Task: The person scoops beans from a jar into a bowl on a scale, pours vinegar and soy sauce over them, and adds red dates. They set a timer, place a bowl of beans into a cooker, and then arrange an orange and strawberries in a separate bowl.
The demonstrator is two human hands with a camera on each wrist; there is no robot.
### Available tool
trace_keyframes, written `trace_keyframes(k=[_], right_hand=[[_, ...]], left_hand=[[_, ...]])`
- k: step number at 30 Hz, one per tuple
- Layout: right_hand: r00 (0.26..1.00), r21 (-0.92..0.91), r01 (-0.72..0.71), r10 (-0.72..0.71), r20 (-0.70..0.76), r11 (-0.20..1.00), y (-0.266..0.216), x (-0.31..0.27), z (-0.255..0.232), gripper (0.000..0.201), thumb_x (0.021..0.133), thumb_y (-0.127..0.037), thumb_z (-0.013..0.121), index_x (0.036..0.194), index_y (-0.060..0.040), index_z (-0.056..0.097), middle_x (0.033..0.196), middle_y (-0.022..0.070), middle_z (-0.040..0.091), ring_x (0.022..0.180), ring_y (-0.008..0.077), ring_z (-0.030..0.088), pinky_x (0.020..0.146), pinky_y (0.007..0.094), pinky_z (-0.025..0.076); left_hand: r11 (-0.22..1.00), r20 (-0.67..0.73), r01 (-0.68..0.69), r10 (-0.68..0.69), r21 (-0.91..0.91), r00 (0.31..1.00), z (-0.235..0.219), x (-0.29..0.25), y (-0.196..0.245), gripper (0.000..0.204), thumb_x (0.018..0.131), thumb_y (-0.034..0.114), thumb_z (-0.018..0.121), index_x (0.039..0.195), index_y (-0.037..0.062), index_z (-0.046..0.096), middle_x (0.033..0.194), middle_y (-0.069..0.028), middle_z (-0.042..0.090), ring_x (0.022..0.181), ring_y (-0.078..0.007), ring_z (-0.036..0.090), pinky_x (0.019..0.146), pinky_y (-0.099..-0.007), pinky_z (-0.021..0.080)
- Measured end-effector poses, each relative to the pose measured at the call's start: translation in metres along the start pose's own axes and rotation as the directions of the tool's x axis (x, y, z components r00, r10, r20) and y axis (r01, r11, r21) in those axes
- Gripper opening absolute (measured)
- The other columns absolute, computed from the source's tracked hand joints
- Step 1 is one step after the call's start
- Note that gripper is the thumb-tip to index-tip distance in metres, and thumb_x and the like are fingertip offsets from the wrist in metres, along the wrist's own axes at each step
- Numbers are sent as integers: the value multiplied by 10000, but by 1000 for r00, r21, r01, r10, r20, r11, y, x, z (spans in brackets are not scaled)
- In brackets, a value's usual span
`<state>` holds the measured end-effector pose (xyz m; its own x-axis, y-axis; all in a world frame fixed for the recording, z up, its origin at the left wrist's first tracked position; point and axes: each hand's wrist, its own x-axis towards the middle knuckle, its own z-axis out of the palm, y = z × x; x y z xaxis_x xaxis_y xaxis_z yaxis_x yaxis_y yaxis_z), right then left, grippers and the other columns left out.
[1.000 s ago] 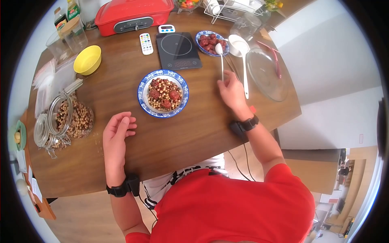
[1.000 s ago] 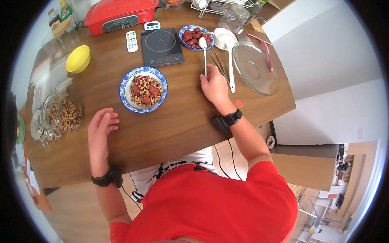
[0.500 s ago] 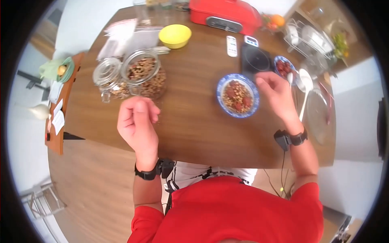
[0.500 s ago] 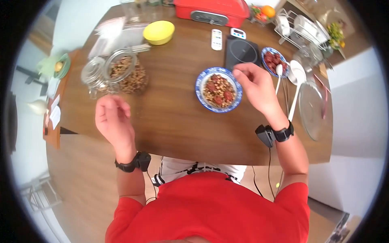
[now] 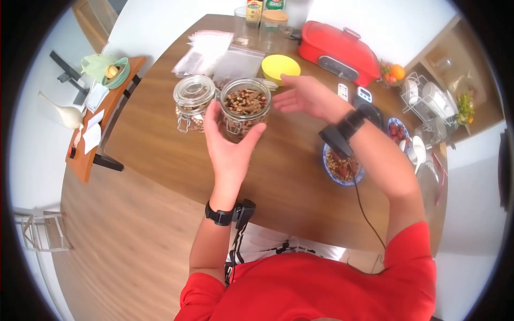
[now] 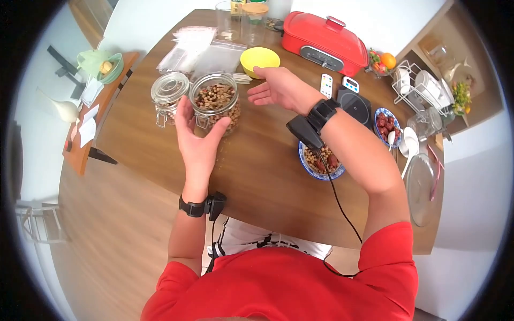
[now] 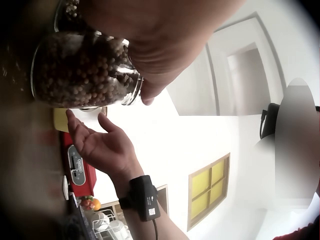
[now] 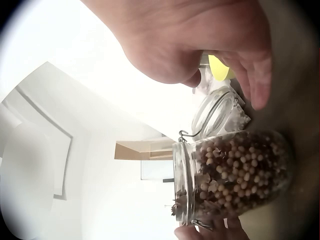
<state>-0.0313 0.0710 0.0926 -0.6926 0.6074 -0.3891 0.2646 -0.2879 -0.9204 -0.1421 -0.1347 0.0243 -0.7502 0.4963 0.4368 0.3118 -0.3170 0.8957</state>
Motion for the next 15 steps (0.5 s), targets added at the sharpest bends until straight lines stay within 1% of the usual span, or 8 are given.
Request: trace_keyframes(k=[2, 3, 5, 6, 10, 12, 14, 15], right_hand=[[999, 110, -40, 41, 0, 993, 3, 15, 3, 566, 1071, -318, 528, 1480, 23, 336, 1325, 332, 556, 1155, 376, 641, 976, 455, 541], [999, 106, -44, 44, 5, 993, 4, 22, 4, 566, 1071, -318, 528, 1480, 23, 336, 1325, 332, 556, 1155, 376, 641, 976, 455, 541], [998, 256, -34, 46, -42, 966, 4, 34, 9, 512, 1059, -273, 554, 1453, -1, 371, 1316, 289, 564, 1164, 367, 631, 1008, 464, 526], [998, 253, -40, 52, -38, 967, 5, 39, 10, 512, 1059, -273, 554, 1453, -1, 371, 1316, 289, 564, 1164, 367, 631, 1008, 464, 526], [999, 230, 31, -22, -44, 973, 1, 44, 16, 430, 1008, -154, 620, 1379, -18, 449, 1223, 186, 600, 1104, 320, 647, 1001, 452, 537], [997, 225, 49, -35, -64, 973, -5, 42, 19, 400, 989, -114, 637, 1346, -17, 484, 1186, 150, 610, 1081, 299, 653, 986, 442, 549], [977, 183, 192, -171, -125, 964, -13, 44, 19, 272, 966, -76, 644, 1218, 7, 588, 1132, 116, 630, 1061, 252, 655, 904, 409, 585], [977, 181, 191, -169, -126, 965, -15, 43, 18, 272, 966, -76, 644, 1218, 7, 588, 1132, 116, 630, 1061, 252, 655, 904, 409, 585]], left_hand=[[997, 91, 13, -20, 74, 996, -3, 2, -1, 996, 767, 123, 896, 1551, -22, 298, 1510, -236, 428, 1417, -309, 432, 1188, -441, 336], [995, 83, 14, -22, 94, 996, -3, 2, -2, 972, 769, 120, 891, 1542, -23, 318, 1500, -226, 445, 1404, -306, 449, 1171, -438, 359], [994, 85, 25, -34, 110, 996, -5, 4, -2, 953, 770, 112, 888, 1533, -22, 333, 1485, -216, 460, 1392, -299, 461, 1162, -435, 371], [992, 92, 31, -42, 125, 995, -6, 4, -2, 933, 771, 104, 884, 1523, -21, 347, 1470, -205, 476, 1380, -293, 473, 1153, -432, 383], [994, 80, 30, -39, 103, 996, -7, 5, -7, 917, 723, 113, 904, 1469, -40, 392, 1399, -191, 515, 1285, -279, 530, 1097, -404, 439], [996, 91, 33, -41, 86, 995, -8, 4, -8, 860, 737, 93, 892, 1442, -30, 415, 1390, -184, 525, 1273, -270, 539, 1091, -397, 444], [998, 102, 48, -51, 33, 993, -9, 4, -4, 796, 766, 62, 869, 1424, -10, 425, 1403, -174, 520, 1298, -259, 525, 1110, -409, 428], [998, 117, 62, -59, -21, 991, -9, 3, -3, 735, 795, 31, 845, 1405, 10, 435, 1416, -164, 515, 1323, -248, 512, 1130, -422, 412]])
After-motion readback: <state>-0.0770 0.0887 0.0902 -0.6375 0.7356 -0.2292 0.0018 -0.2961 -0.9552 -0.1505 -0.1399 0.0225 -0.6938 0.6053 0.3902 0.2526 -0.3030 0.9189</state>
